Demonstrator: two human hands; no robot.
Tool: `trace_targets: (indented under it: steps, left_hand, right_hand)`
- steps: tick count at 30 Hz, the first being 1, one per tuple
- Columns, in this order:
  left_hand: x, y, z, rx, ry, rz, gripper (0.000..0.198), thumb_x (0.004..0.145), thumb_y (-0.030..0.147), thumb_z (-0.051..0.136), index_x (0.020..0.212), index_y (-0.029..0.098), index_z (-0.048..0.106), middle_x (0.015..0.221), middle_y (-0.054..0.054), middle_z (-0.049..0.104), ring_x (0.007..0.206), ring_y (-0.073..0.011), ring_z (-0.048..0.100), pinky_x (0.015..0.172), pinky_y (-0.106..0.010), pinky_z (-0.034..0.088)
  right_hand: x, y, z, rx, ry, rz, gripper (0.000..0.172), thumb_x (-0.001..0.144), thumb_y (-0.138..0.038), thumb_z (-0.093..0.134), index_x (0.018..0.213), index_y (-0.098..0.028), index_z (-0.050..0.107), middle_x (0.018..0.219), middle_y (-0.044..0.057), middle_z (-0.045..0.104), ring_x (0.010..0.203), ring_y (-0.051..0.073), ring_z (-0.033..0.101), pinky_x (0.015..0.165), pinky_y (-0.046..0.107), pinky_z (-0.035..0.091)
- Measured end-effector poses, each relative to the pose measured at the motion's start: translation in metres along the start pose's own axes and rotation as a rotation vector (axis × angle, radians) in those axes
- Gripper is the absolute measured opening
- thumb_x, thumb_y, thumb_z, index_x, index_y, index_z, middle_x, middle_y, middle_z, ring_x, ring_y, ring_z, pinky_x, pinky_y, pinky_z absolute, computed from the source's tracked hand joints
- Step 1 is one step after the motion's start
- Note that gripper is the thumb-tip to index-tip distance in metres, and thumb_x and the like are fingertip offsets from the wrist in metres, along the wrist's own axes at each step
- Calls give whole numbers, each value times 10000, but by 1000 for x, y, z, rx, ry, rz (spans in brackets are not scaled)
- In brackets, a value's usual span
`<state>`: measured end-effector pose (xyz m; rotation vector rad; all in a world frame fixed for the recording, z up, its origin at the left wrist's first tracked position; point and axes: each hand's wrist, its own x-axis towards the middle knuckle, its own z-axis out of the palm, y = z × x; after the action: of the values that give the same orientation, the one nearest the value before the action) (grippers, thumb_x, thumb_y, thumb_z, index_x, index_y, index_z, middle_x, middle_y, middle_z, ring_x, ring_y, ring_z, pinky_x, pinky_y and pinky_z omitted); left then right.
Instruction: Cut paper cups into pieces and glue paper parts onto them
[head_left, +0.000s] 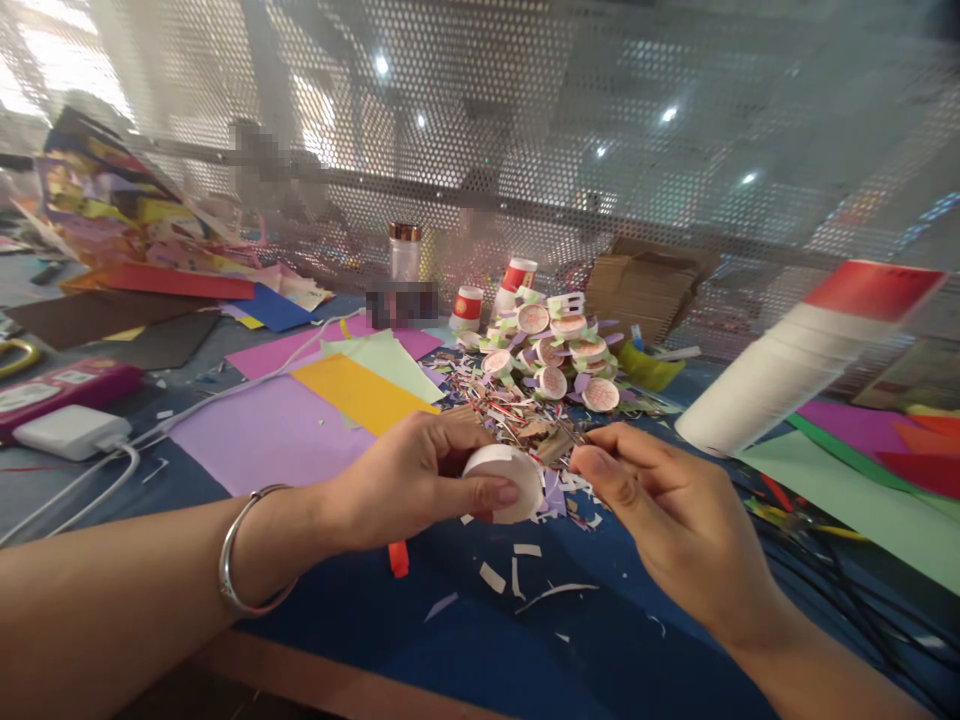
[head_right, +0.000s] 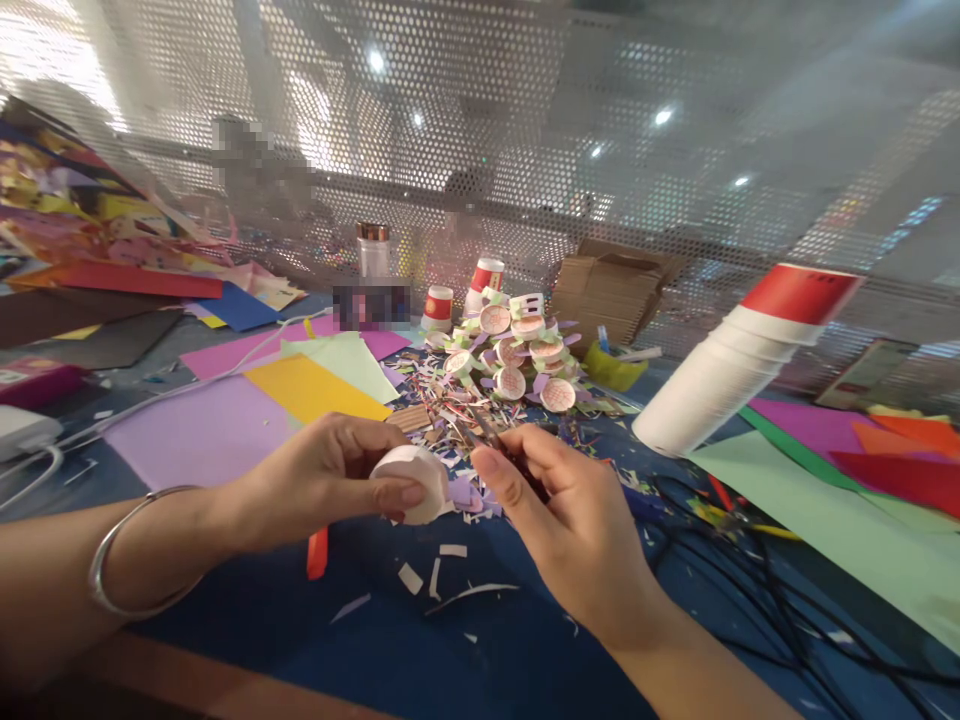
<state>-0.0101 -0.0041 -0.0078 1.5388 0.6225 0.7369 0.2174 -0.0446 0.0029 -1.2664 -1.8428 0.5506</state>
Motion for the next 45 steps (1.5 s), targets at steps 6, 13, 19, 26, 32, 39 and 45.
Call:
trace_targets:
  steps: [6, 13, 19, 26, 32, 39, 45]
  left_hand:
    - [1, 0, 2, -151, 15, -25, 234, 860, 249, 729, 1038, 116, 657, 861, -43, 705, 752, -118, 657, 651, -204, 550]
    - [0, 0, 5, -195, -3, -38, 302, 862, 207, 721, 1091, 147, 535, 892, -36, 692, 766, -134, 686, 647, -227, 557]
    - [-1, 3, 6, -249, -28, -56, 272, 870, 229, 717, 1043, 160, 520, 895, -41, 694, 772, -133, 674, 658, -231, 544]
    - [1, 0, 3, -203, -3, -85, 253, 830, 227, 754, 992, 145, 578, 884, -46, 697, 802, -141, 671, 639, -213, 535]
    - [3, -2, 0, -149, 73, 6, 264, 851, 263, 728, 1000, 142, 545, 851, -23, 677, 717, -111, 637, 630, -224, 538]
    - [-3, 1, 2, 293, 201, 176, 172, 874, 276, 672, 871, 160, 545, 779, 5, 593, 699, -107, 562, 614, -218, 452]
    - [-6, 0, 3, 472, 227, 215, 182, 883, 266, 635, 788, 182, 504, 709, 29, 552, 648, -100, 529, 597, -219, 433]
  right_hand:
    - [4, 3, 5, 223, -144, 169, 402, 942, -581, 568, 816, -203, 631, 569, -71, 317, 477, 90, 238, 414, 257, 175]
    - [6, 7, 13, 484, -293, 279, 279, 890, -471, 710, 947, -203, 662, 710, -33, 557, 541, 68, 361, 455, 212, 247]
    - [6, 4, 15, 609, -329, 361, 232, 901, -416, 717, 958, -200, 655, 666, -63, 508, 491, 36, 273, 415, 186, 178]
    - [5, 9, 15, 586, -313, 313, 255, 900, -450, 711, 950, -211, 640, 643, -82, 432, 474, 42, 200, 391, 209, 134]
    - [3, 6, 12, 384, -243, 182, 311, 956, -528, 597, 992, -222, 636, 592, -89, 375, 475, 66, 227, 423, 226, 208]
    - [-2, 2, 11, 171, -207, 75, 282, 950, -494, 609, 1005, -218, 622, 810, 5, 647, 701, 138, 549, 597, 255, 413]
    - [-6, -2, 12, 64, -198, 24, 326, 950, -523, 580, 914, -201, 608, 838, 39, 660, 692, 156, 572, 576, 282, 411]
